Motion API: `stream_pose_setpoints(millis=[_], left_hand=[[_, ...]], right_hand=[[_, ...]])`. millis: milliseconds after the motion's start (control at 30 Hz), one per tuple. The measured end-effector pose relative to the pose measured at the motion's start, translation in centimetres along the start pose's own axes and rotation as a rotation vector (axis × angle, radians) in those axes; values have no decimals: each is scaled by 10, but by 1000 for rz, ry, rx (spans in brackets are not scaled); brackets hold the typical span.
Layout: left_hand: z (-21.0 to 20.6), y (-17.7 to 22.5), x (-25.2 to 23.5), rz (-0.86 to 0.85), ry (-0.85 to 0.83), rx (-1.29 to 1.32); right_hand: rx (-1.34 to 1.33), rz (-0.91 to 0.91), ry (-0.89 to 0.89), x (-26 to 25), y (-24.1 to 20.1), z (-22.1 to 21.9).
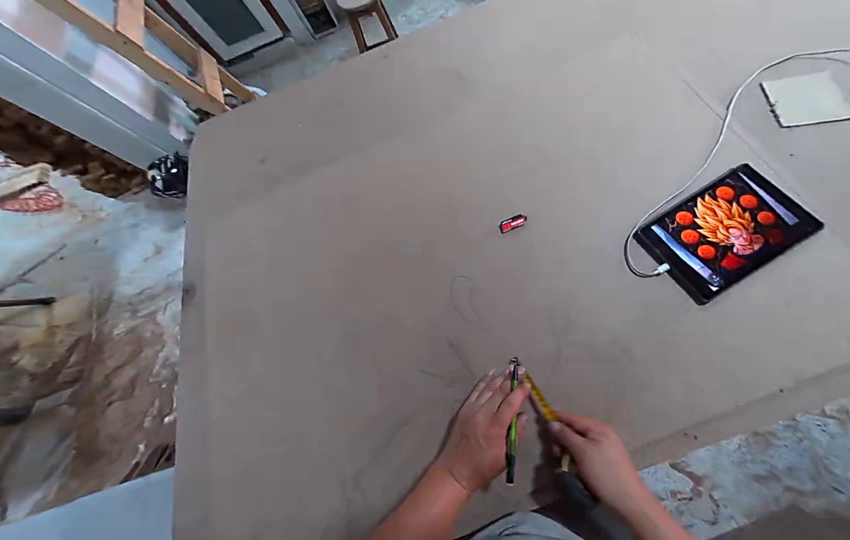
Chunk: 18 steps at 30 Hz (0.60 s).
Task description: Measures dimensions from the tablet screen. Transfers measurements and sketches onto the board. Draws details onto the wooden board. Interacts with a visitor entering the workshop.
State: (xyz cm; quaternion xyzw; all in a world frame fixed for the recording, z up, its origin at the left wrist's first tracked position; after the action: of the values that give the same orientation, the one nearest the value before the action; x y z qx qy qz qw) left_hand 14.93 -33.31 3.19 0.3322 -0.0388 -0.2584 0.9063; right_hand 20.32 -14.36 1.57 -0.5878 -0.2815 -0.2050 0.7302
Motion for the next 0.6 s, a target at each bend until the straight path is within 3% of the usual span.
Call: stream_pose_setpoints(millis=[100, 167, 267, 433, 600], left_hand=[[13, -40, 19, 3, -97, -81], [21, -72, 19, 29, -106, -137], [41, -107, -8, 66, -61, -181], [59, -143, -55, 77, -20, -199], [58, -148, -59, 38, -16, -191]], right_hand=[[-29, -12, -17, -22, -25, -63], [-42, -35, 18, -27, -28, -80], [-68, -66, 52, -6, -5, -81], [-138, -144, 152, 62, 78, -77], [-176, -170, 268, 67, 85, -86]])
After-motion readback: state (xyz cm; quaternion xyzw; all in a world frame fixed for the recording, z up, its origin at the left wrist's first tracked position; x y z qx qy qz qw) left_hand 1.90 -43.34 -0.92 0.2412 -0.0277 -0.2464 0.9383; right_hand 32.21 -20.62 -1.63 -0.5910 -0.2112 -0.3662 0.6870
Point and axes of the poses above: each hand's wrist, its own x-axis away from the middle knuckle, its own z-axis out of the back of the hand, y = z × x, the point moved 5 cm from there along -x, towards the middle knuckle, and after that the axes turned 4 degrees about z, right-handed, at the moved point
